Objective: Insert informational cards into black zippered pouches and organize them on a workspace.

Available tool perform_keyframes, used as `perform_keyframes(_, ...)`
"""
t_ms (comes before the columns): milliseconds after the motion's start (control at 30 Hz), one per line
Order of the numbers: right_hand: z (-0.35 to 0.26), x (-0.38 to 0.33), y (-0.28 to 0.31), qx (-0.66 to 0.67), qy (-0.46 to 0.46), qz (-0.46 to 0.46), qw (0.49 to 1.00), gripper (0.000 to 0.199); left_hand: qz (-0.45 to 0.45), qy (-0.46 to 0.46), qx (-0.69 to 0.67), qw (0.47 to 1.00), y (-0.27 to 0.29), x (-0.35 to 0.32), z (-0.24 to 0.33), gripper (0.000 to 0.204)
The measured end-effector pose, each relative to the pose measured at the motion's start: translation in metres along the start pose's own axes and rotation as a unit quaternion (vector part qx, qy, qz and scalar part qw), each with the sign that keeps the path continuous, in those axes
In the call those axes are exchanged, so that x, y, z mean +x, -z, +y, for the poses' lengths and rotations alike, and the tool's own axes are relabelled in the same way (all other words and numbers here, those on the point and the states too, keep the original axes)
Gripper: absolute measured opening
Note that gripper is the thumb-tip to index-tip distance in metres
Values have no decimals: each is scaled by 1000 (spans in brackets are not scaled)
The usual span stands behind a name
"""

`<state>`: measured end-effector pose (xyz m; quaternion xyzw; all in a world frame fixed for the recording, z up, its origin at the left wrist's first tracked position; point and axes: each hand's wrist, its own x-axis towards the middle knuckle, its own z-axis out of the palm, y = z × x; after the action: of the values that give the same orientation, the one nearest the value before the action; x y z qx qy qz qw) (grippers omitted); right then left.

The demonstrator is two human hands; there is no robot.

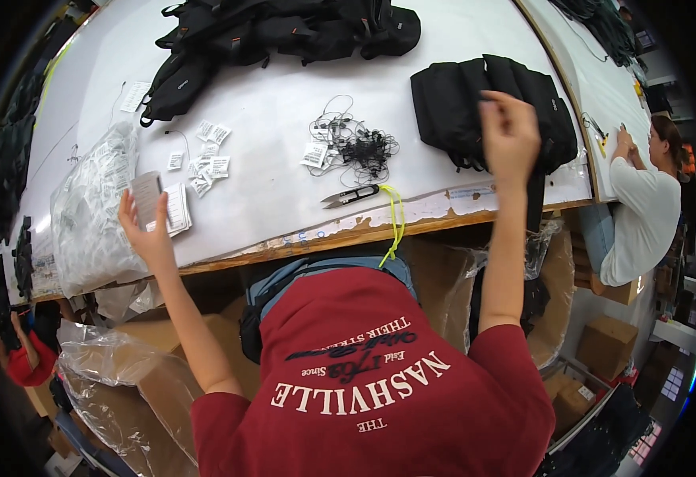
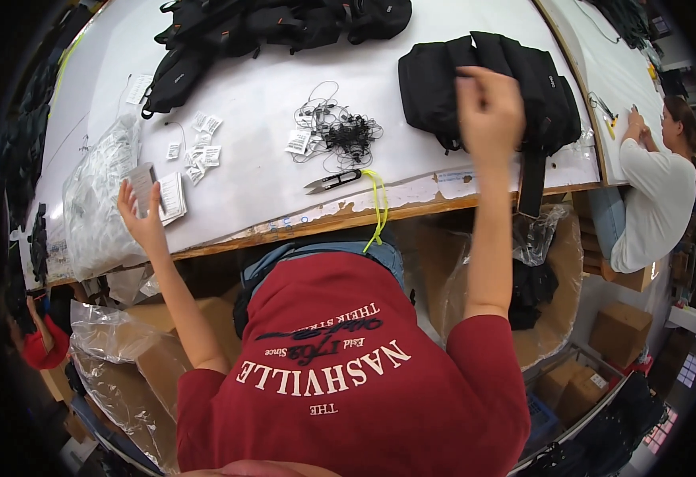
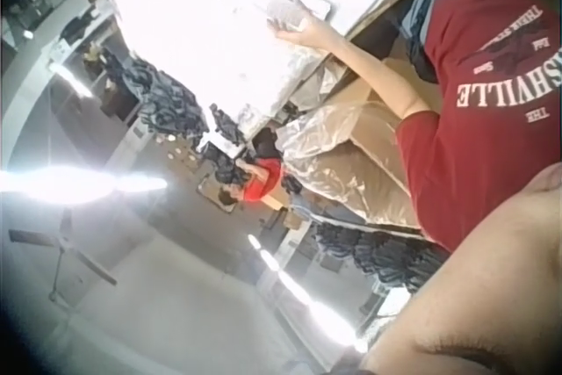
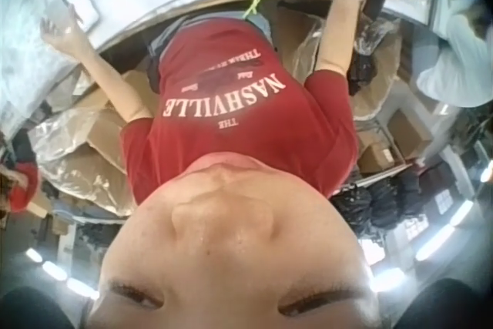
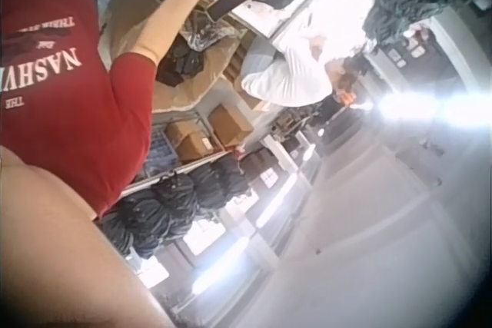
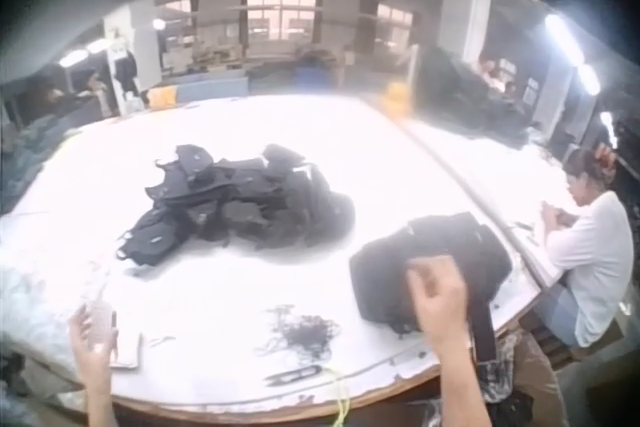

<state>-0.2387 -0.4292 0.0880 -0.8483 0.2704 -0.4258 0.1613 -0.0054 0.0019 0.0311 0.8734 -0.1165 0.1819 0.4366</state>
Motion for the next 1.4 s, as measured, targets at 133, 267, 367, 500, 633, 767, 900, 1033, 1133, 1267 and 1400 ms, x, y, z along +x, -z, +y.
perform_keyframes(133,-45,-10,-108,52,56,-265,961,9,-70,35,-205,976,-7,-35,41,67)
perform_keyframes(267,-34,-2,-194,6,178,-304,936,6,-157,65,-271,947,-7,-69,63,73)
perform_keyframes(367,-31,6,-215,-59,217,-401,888,7,-201,108,-299,927,-4,-91,70,74)
perform_keyframes(500,-26,10,-212,-103,271,-471,833,9,-239,141,-338,899,-8,-100,67,69)
perform_keyframes(633,-40,12,-183,85,147,-383,908,7,-242,91,-330,908,-15,-97,75,54)
perform_keyframes(767,-89,-5,-116,411,-111,-380,822,10,-236,61,-346,906,-21,-94,99,32)
perform_keyframes(900,-134,-47,-66,410,-71,-407,813,8,-199,45,-332,921,-25,-94,115,18)
perform_keyframes(1033,-156,-71,-50,389,-27,-364,846,9,-177,36,-320,930,-23,-96,123,17)
perform_keyframes(1133,-163,-79,-49,384,-7,-344,857,9,-203,30,-294,933,-18,-98,126,17)
perform_keyframes(1267,-168,-81,-47,356,30,-314,880,8,-168,-38,-235,957,-17,-99,135,18)
perform_keyframes(1400,-167,-83,-45,388,-67,-365,844,7,-158,-116,-210,958,-14,-96,131,21)
